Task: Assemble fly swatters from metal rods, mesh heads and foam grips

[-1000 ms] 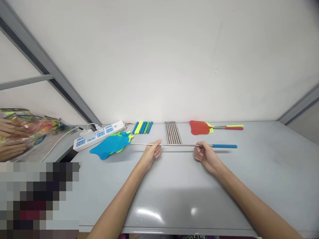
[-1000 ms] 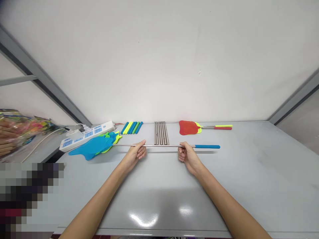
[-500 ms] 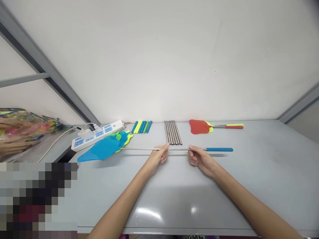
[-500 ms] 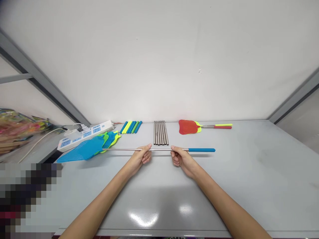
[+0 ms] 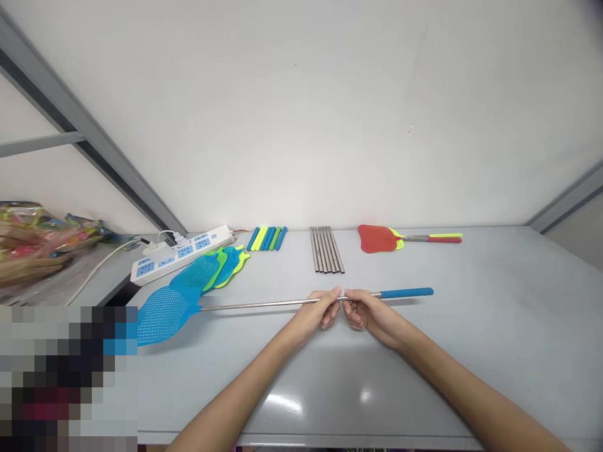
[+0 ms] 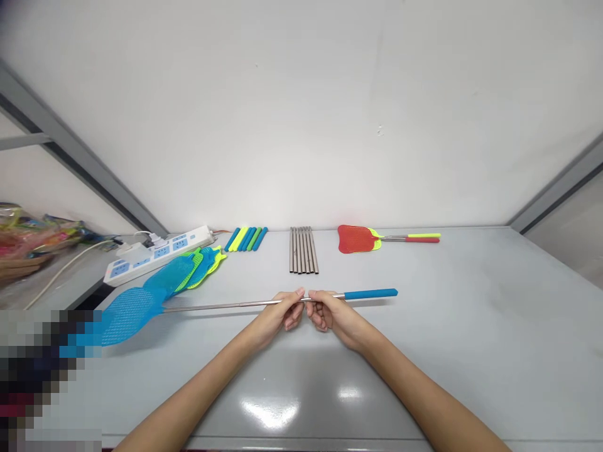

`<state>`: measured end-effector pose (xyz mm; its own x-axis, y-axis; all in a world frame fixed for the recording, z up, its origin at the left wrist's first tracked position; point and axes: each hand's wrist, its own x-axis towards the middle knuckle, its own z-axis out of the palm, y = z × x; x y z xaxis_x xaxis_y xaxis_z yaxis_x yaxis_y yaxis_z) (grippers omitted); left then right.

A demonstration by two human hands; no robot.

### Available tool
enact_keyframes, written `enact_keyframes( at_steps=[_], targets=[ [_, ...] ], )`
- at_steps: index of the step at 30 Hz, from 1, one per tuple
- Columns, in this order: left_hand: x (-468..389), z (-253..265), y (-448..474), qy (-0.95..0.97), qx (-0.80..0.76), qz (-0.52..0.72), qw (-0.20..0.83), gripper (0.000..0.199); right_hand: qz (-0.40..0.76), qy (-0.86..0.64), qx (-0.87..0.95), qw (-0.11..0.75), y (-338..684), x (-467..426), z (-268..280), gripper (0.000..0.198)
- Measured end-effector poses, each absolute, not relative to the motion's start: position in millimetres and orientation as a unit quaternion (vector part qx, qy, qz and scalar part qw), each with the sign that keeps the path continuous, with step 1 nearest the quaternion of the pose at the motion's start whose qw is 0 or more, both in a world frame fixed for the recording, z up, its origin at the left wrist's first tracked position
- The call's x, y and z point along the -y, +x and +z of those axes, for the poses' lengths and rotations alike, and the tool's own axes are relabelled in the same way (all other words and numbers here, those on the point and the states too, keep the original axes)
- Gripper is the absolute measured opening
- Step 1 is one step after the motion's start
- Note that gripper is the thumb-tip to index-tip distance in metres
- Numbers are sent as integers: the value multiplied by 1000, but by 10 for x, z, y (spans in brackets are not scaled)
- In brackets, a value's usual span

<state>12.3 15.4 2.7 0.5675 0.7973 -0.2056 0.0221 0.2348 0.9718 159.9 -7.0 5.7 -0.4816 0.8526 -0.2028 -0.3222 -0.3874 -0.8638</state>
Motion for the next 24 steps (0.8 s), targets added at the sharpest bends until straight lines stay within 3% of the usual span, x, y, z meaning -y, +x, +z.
enact_keyframes(
  at_steps=[24],
  targets=[
    [-136,8,140,519,-357,295,719,40,761,-343,388,390,1568,86,66,29]
  ],
)
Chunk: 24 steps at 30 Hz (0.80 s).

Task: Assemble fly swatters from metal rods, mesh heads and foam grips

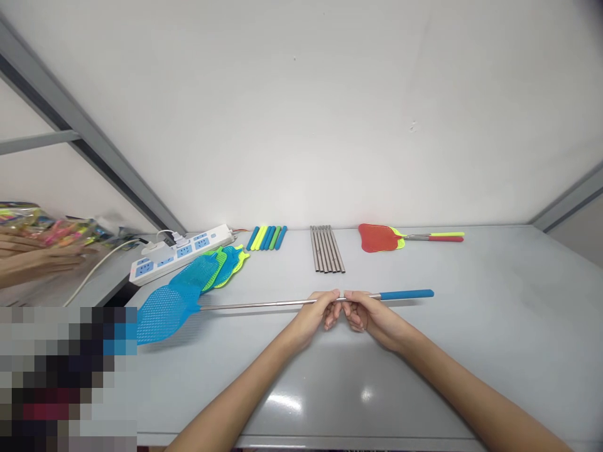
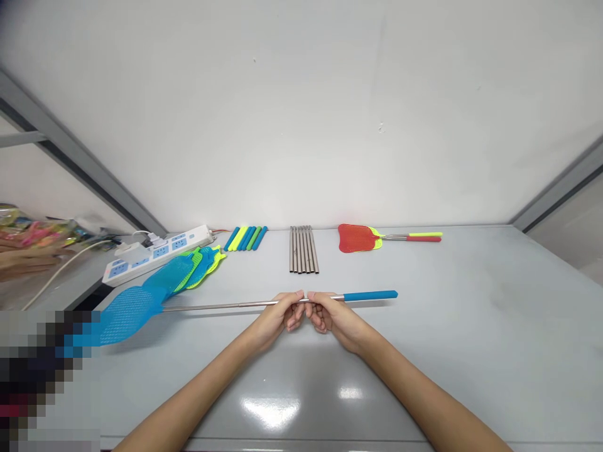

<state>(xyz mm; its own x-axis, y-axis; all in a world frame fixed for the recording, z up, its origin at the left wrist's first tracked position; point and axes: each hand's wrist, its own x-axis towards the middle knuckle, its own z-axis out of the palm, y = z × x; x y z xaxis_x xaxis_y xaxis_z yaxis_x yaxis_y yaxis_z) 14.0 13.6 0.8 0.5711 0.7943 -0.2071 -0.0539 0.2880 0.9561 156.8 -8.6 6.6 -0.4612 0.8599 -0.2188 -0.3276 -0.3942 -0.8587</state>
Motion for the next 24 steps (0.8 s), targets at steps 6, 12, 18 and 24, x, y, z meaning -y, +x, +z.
enact_keyframes(
  at_steps=[6,12,18,24],
  targets=[
    [-125,30,140,513,-355,296,723,39,760,-347,384,393,1567,84,51,29],
    [-110,110,142,455,-338,286,772,35,752,-366,385,389,1592,74,76,30],
    [-110,131,129,430,-325,275,796,34,762,-393,336,390,1589,81,136,31],
    [-100,163,124,443,-346,275,780,34,776,-398,300,386,1569,75,106,35]
  ],
)
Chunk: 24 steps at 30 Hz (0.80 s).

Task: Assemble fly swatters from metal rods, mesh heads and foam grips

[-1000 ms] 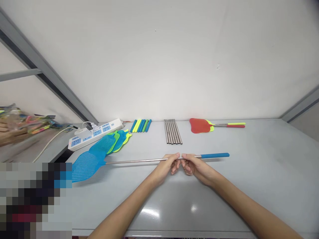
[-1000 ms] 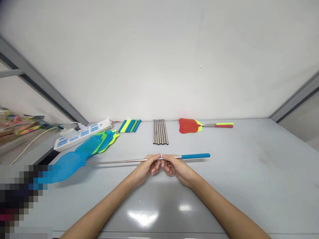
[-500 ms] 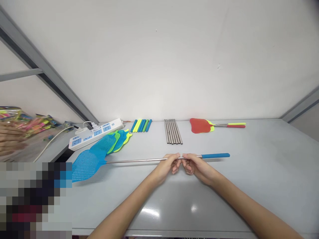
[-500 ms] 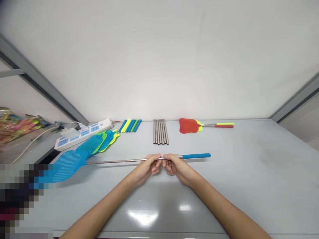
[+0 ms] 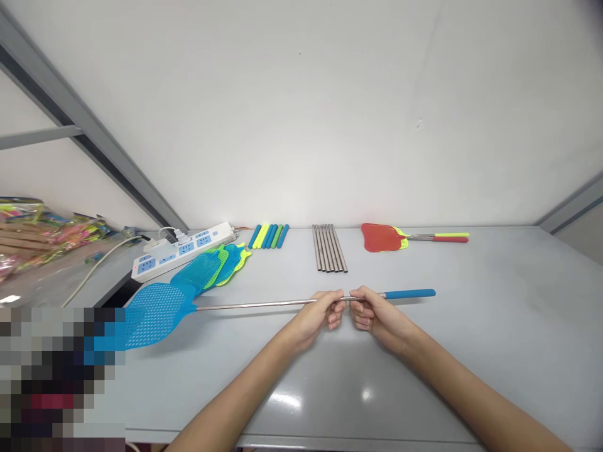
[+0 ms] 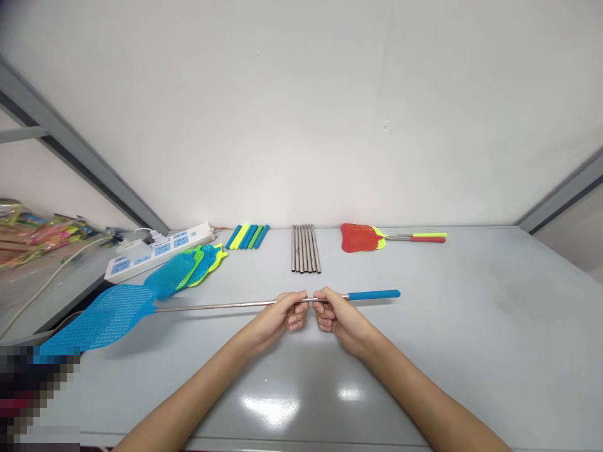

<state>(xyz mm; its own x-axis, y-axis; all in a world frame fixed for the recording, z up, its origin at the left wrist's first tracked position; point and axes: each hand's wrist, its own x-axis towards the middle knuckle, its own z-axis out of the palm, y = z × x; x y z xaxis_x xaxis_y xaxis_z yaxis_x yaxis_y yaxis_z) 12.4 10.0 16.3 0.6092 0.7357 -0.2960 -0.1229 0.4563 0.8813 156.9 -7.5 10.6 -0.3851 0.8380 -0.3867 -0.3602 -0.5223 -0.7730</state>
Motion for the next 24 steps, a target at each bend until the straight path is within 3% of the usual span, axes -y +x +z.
enact_keyframes(
  at_steps=[24],
  targets=[
    [-70,380,46,450,-378,233,775,33,751,-434,325,377,1616,92,292,35]
  ],
)
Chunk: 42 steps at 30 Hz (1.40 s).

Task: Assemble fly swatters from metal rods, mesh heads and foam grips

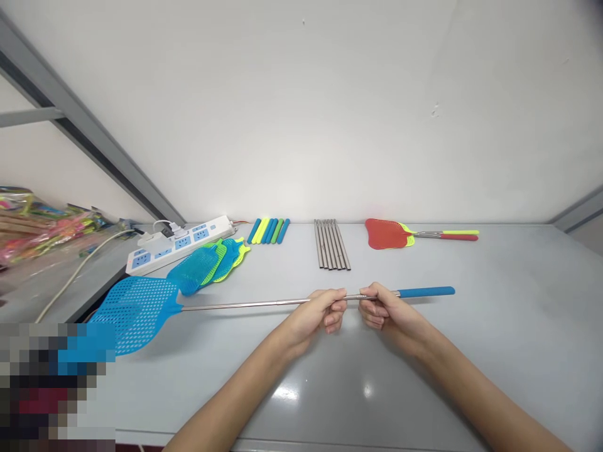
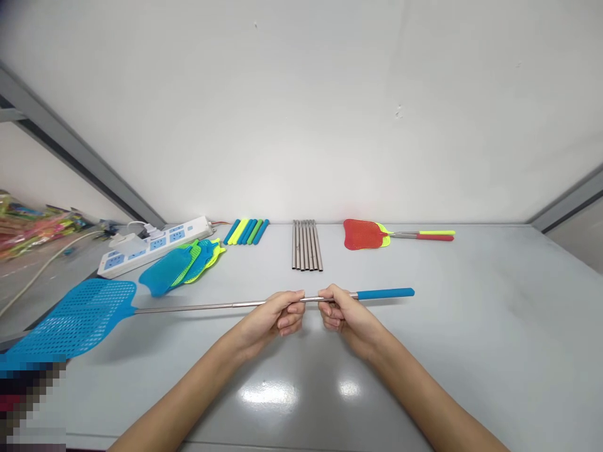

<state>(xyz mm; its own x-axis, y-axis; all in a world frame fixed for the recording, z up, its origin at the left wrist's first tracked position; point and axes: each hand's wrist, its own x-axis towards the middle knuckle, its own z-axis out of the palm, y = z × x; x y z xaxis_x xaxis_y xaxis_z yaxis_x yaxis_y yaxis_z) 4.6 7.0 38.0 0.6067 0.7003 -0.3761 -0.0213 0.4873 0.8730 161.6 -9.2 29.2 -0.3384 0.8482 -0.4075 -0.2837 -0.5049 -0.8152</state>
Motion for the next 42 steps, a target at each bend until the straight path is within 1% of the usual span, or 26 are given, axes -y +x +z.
enact_keyframes(
  at_steps=[14,25,42],
  targets=[
    [-111,387,6,462,-385,236,763,33,752,-423,301,406,1652,61,257,30],
    [-141,409,-8,462,-391,250,755,32,749,-430,312,395,1742,24,280,33],
    [-210,354,-25,452,-386,273,756,33,732,-437,308,422,1852,-43,267,29]
  ],
)
